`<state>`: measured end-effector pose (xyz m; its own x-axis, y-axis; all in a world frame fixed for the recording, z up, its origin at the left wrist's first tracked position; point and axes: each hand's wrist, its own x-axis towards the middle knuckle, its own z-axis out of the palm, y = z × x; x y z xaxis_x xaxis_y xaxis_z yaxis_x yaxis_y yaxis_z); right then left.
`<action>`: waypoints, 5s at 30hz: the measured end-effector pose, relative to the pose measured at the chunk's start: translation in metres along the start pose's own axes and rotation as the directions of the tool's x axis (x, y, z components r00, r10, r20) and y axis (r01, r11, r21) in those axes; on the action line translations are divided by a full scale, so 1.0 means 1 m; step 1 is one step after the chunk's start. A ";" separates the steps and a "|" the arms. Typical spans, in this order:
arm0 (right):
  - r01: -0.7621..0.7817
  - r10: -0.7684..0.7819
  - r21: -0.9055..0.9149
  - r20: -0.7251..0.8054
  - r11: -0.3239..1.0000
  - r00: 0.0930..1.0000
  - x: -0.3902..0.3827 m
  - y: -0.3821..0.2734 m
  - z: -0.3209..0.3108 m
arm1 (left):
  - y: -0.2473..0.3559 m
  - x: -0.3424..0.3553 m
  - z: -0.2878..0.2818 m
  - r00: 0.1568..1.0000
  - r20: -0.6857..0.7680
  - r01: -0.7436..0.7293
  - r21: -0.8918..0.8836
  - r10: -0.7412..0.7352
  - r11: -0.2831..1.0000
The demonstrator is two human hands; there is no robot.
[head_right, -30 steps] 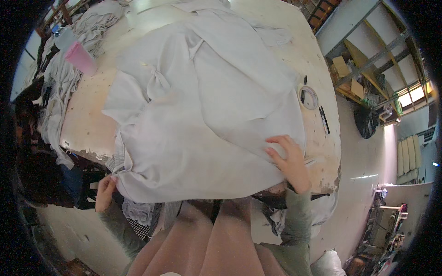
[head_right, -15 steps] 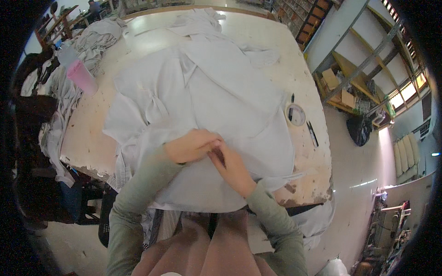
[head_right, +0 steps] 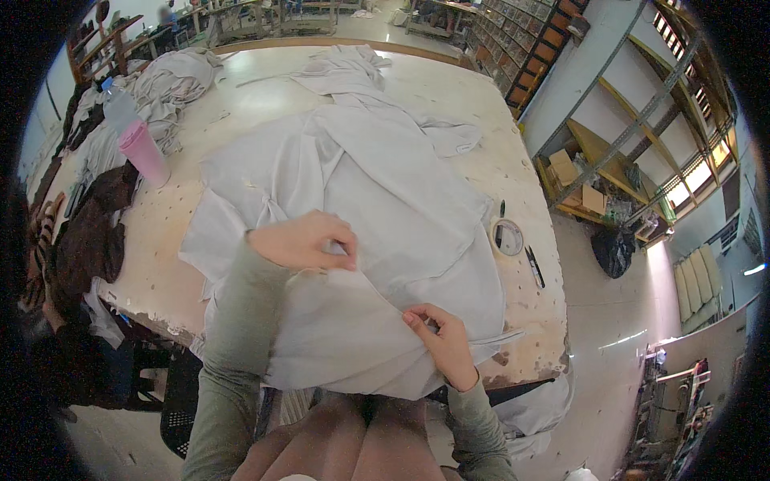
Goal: The person trims a white drawstring on a light-colored garment using scissors, then measures the garment with a tape measure and marks it with a pen. The person continues to trim and adjust the drawstring and fabric edges.
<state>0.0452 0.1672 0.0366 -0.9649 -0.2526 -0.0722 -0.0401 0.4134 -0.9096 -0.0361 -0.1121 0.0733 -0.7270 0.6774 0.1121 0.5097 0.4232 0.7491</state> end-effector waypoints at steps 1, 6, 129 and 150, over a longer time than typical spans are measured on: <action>0.002 -0.002 0.002 -0.002 1.000 1.000 0.001 0.001 0.001 | 0.000 -0.008 -0.010 0.995 -0.074 -0.070 0.028 0.072 0.997; 0.018 -0.012 0.090 -0.064 0.996 0.998 -0.002 -0.004 0.000 | 0.005 -0.038 -0.047 0.986 -0.168 0.007 -0.015 -0.010 1.000; -0.060 0.078 0.212 -0.075 0.975 0.994 -0.034 0.021 -0.038 | -0.054 -0.089 -0.095 -0.040 -0.934 -0.108 -0.349 -0.355 0.931; 0.364 -0.391 0.159 0.209 0.918 0.896 0.058 -0.024 -0.023 | 0.003 -0.018 0.024 0.937 -0.346 0.044 0.017 -0.036 0.999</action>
<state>-0.0160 0.1627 0.0641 -0.7949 -0.5706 0.2060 -0.3464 0.1481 -0.9263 -0.0102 -0.1084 0.0578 -0.8591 0.4116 0.3043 0.4846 0.4627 0.7423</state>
